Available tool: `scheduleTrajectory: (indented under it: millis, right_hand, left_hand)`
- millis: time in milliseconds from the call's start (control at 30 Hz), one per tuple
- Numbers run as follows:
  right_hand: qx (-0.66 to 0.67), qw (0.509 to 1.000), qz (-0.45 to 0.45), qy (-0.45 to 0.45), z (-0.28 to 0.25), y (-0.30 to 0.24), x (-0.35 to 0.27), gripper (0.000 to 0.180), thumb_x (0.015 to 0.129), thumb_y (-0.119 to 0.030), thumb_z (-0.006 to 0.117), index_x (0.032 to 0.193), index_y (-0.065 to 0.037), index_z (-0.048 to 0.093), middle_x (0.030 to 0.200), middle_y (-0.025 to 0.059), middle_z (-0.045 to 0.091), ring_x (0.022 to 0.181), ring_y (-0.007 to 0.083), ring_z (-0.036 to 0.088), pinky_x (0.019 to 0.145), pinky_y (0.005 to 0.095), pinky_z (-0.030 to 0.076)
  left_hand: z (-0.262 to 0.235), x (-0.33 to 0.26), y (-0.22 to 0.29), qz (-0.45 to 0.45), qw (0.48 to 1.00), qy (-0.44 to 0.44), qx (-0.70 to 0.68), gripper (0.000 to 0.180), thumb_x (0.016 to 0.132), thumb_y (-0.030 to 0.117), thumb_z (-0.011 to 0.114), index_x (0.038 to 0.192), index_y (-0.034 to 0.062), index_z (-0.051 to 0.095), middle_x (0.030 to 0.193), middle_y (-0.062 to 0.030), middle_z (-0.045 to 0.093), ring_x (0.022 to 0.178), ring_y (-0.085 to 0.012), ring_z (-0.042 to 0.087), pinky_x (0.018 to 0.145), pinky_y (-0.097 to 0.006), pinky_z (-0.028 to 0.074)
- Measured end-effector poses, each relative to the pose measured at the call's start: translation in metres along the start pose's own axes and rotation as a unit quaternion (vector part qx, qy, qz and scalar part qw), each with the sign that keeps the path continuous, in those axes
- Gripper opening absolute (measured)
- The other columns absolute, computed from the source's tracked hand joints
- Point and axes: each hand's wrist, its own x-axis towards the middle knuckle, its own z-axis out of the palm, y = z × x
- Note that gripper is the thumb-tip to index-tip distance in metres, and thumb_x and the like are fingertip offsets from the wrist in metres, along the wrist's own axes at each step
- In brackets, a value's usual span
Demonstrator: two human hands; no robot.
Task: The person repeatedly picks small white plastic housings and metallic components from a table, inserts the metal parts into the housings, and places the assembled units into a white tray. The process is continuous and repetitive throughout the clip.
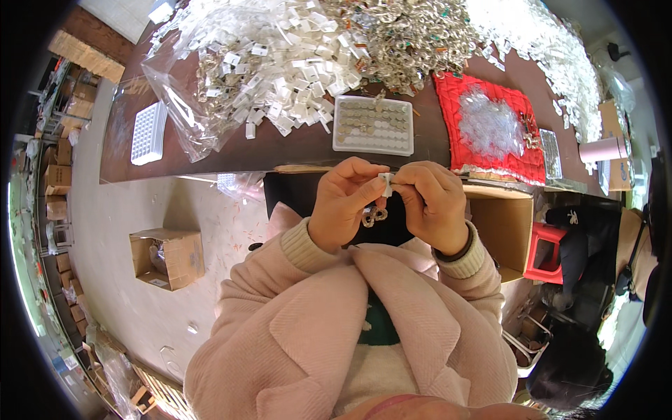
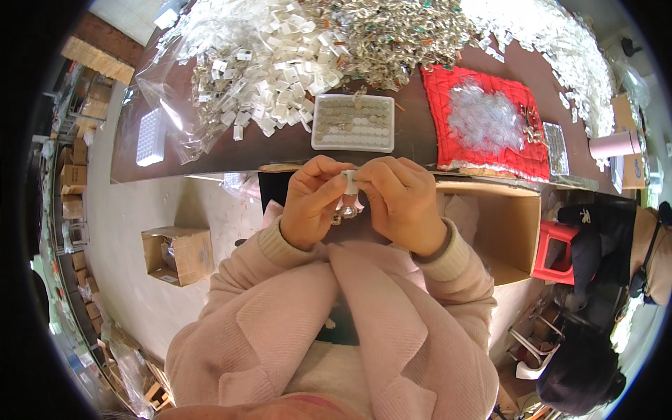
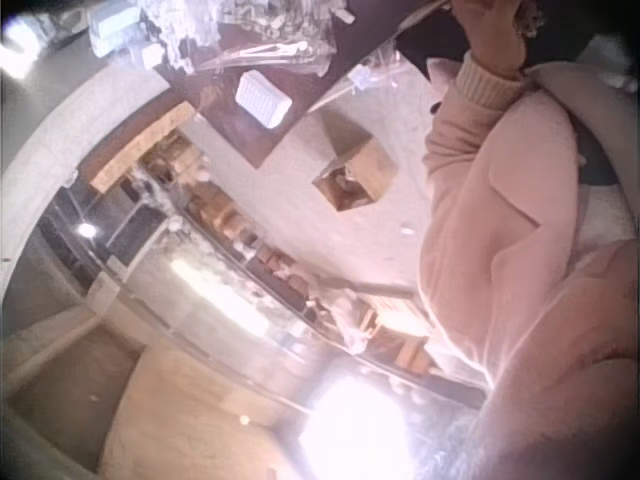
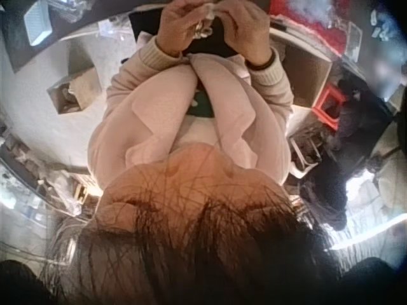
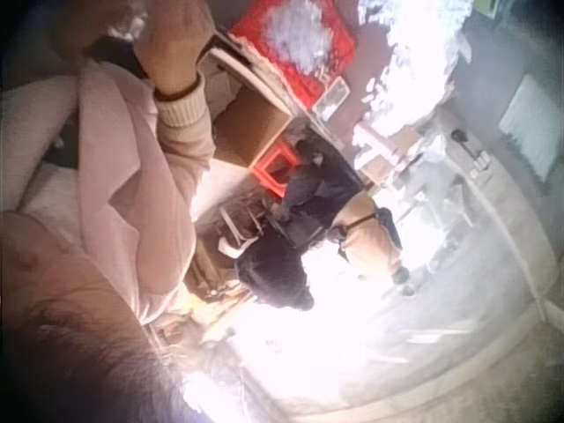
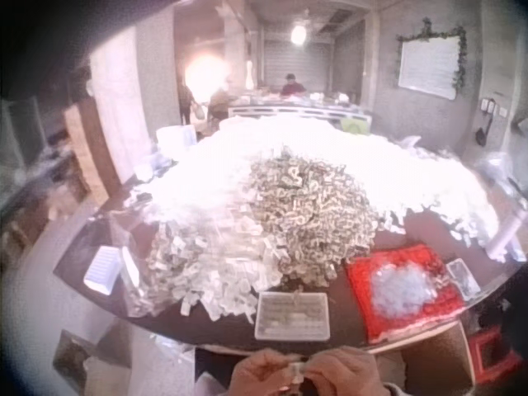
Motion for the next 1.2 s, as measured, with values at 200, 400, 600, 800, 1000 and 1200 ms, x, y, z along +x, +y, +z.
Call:
scheduleTrajectory:
  millis: [200, 400, 600, 800, 1000, 1200]
  right_hand:
    - [0.068, 0.996, 0.04, -0.05, 0.047, -0.003, 0.018, 0.013, 0.08, 0.0, 0.069, 0.091, -0.005, 0.065, 0.084, 0.011, 0.067, 0.069, 0.0304, 0.064, 0.064, 0.0373, 0.051]
    - [-0.034, 0.999, 0.032, 0.019, 0.113, 0.009, 0.064, 0.014, 0.083, -0.008, 0.069, 0.097, -0.007, 0.064, 0.09, 0.0123, 0.063, 0.075, 0.0349, 0.062, 0.063, 0.0422, 0.049]
    - [-0.187, 0.982, 0.029, 0.01, 0.151, 0.02, 0.084, 0.012, 0.082, -0.014, 0.071, 0.089, -0.008, 0.063, 0.083, 0.0082, 0.058, 0.073, 0.031, 0.061, 0.061, 0.0416, 0.048]
    - [-0.109, 0.992, 0.031, 0.062, 0.133, 0.013, 0.083, 0.007, 0.081, -0.011, 0.07, 0.087, -0.01, 0.067, 0.084, 0.0071, 0.062, 0.076, 0.0295, 0.063, 0.065, 0.0406, 0.049]
    - [0.0, 0.997, -0.044, 0.065, 0.104, 0.001, 0.06, 0.016, 0.081, -0.008, 0.068, 0.097, -0.009, 0.07, 0.091, 0.0099, 0.066, 0.079, 0.0294, 0.065, 0.067, 0.0379, 0.051]
    - [-0.03, 0.998, 0.035, 0.033, 0.06, 0.025, 0.037, 0.02, 0.082, 0.001, 0.071, 0.1, -0.006, 0.072, 0.095, 0.013, 0.067, 0.084, 0.0322, 0.066, 0.072, 0.0377, 0.053]
  left_hand:
    - [-0.042, -0.019, 0.021, 0.056, 0.997, 0.057, -0.008, 0.016, 0.094, 0.002, 0.065, 0.109, 0.0004, 0.062, 0.093, -0.0067, 0.067, 0.078, -0.0113, 0.062, 0.072, -0.024, 0.052]
    - [-0.077, -0.018, 0.046, 0.064, 0.986, 0.135, -0.068, 0.03, 0.099, 0.021, 0.053, 0.123, 0.0038, 0.055, 0.111, -0.011, 0.062, 0.087, -0.0198, 0.059, 0.073, -0.032, 0.051]
    - [-0.078, -0.015, 0.061, 0.054, 0.987, 0.151, -0.033, 0.019, 0.102, 0.02, 0.051, 0.112, 0.0046, 0.057, 0.104, -0.0078, 0.061, 0.075, -0.0162, 0.052, 0.065, -0.029, 0.044]
    - [-0.067, -0.003, 0.072, 0.047, 0.987, 0.156, 0.003, 0.021, 0.103, 0.022, 0.052, 0.111, 0.0043, 0.06, 0.095, -0.0058, 0.06, 0.074, -0.015, 0.053, 0.064, -0.027, 0.043]
    - [-0.064, 0.014, 0.062, 0.059, 0.992, 0.106, -0.013, 0.019, 0.101, 0.02, 0.057, 0.111, 0.0043, 0.062, 0.088, -0.0017, 0.063, 0.072, -0.009, 0.055, 0.063, -0.022, 0.045]
    - [-0.071, 0.008, 0.048, 0.036, 0.994, 0.091, -0.039, 0.027, 0.095, 0.012, 0.064, 0.119, 0.0019, 0.059, 0.105, -0.0075, 0.065, 0.079, -0.0098, 0.055, 0.063, -0.021, 0.042]
